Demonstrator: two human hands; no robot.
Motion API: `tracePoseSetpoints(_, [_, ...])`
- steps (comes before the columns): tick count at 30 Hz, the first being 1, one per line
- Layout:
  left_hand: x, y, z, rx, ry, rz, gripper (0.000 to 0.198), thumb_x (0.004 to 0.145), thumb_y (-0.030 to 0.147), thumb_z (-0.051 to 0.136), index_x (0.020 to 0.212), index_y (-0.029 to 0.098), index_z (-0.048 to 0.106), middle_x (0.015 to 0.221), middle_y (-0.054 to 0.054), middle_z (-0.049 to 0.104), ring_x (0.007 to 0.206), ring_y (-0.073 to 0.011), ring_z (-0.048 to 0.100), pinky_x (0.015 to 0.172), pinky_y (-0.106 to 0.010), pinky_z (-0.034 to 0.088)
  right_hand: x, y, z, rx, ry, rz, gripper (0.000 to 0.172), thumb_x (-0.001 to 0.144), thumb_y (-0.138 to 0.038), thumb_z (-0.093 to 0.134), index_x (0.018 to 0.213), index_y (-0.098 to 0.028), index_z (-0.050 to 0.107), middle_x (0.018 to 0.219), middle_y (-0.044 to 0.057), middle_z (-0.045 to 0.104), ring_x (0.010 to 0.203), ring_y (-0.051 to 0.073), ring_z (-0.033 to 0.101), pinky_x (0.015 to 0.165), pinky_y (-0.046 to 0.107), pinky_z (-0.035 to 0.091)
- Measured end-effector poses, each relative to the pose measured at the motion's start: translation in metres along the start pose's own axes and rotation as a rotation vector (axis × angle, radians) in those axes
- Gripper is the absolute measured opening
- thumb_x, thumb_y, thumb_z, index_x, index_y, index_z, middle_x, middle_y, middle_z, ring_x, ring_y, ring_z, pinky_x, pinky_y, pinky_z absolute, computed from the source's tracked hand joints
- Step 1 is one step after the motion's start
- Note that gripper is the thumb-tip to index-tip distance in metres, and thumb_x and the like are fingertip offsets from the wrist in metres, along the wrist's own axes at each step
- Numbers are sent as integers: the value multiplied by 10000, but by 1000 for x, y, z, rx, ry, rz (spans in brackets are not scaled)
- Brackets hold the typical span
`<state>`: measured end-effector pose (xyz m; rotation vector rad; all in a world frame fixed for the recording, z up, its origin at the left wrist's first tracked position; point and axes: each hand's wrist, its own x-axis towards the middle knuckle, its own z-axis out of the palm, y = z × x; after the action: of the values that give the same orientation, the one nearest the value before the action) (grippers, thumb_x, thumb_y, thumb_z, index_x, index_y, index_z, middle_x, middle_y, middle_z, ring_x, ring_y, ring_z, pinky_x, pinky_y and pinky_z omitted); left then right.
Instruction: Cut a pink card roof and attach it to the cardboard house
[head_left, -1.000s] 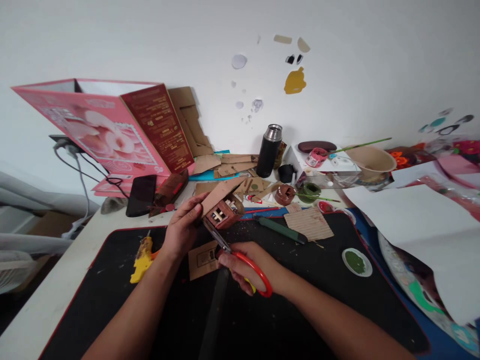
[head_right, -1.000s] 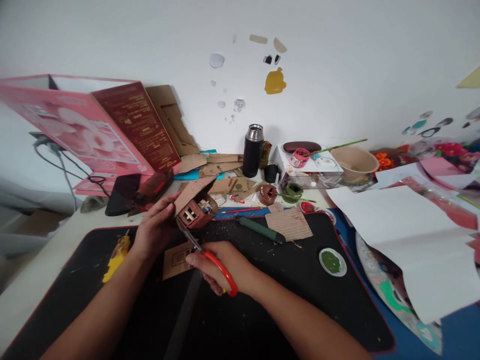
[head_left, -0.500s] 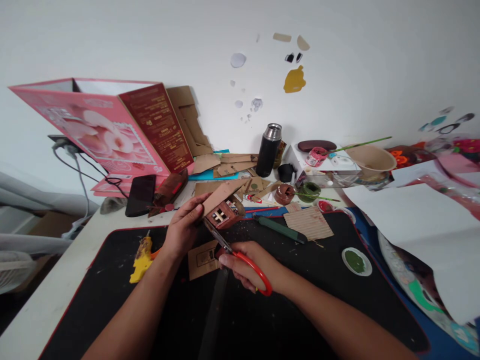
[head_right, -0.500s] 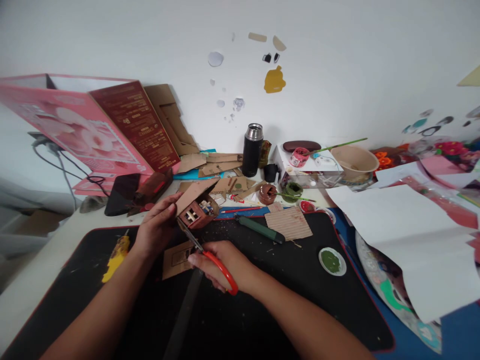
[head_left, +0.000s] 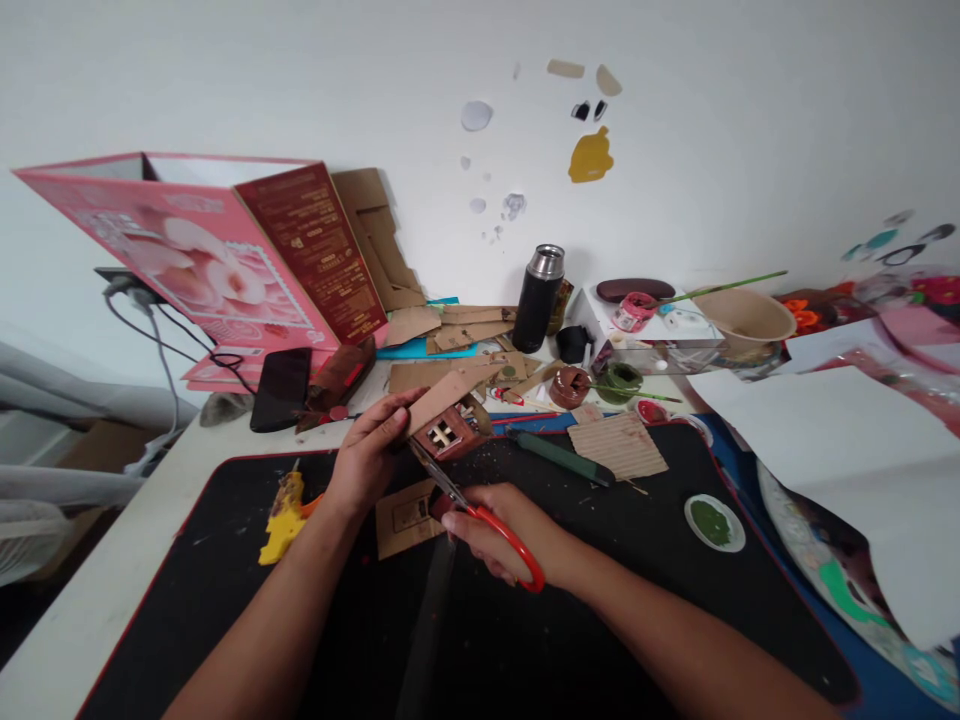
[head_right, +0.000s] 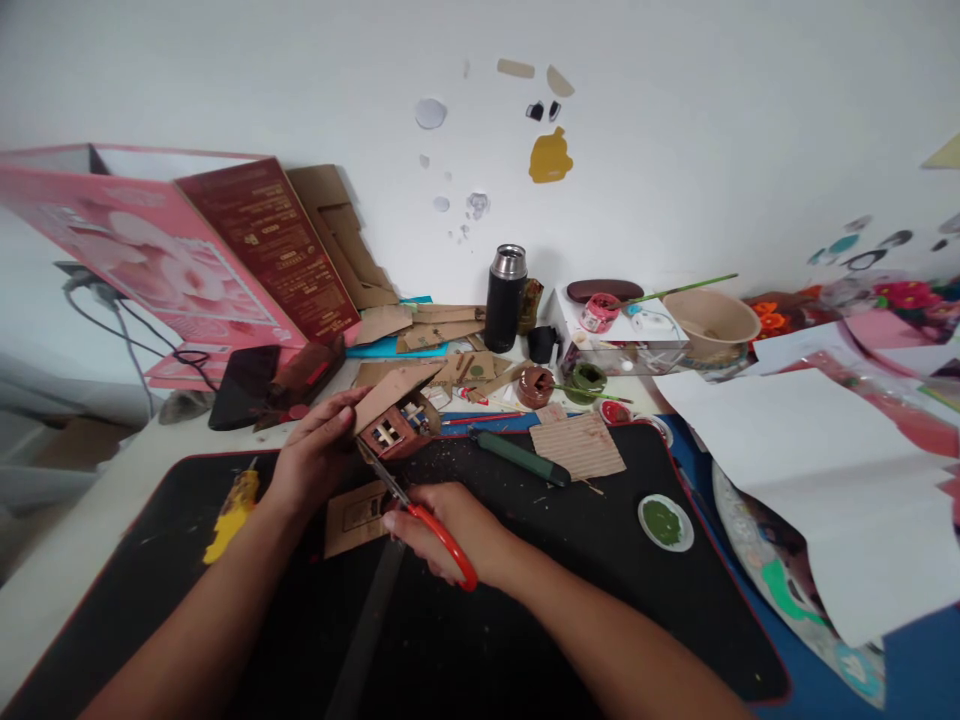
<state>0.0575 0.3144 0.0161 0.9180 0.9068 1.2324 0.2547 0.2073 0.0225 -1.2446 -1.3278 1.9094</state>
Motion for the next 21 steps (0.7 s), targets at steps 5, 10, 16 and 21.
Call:
tracePoseSetpoints(5, [0,-1,-3,16,-21,4,361,722,439,935,1016,242,865,1198,-93,819,1158,-325,728,990,-388,543,1,5,-1,-39,8,-34,489,921,-674,701,891,-203,572,582,-88,477,405,77,455,351,171,347])
tracePoseSetpoints(10, [1,-2,-6,52,-42,11,363,760,425,910,1064,233,860,1217,-101,812,1152,-320,725,1004,-392,538,1,7,-1,-95,9,-44,369,991,-548,654,879,-209,561,561,-89,467,410,81,458,384,175,343])
tracePoseSetpoints(16, [-2,1,-2,47,-33,22,360,723,428,936,1022,240,868,1203,-98,820,1154,-322,726,1018,-399,535,0,9,1,-149,35,-47,275,1025,-428,605,865,-207,568,531,-86,466,410,83,452,421,189,314])
tracePoseSetpoints(21, [-3,2,-2,50,-35,16,362,719,433,938,1016,236,869,1181,-100,825,1128,-331,737,980,-404,553,1,10,3,-116,27,-55,295,1007,-477,635,901,-205,591,533,-97,453,398,82,438,407,188,323])
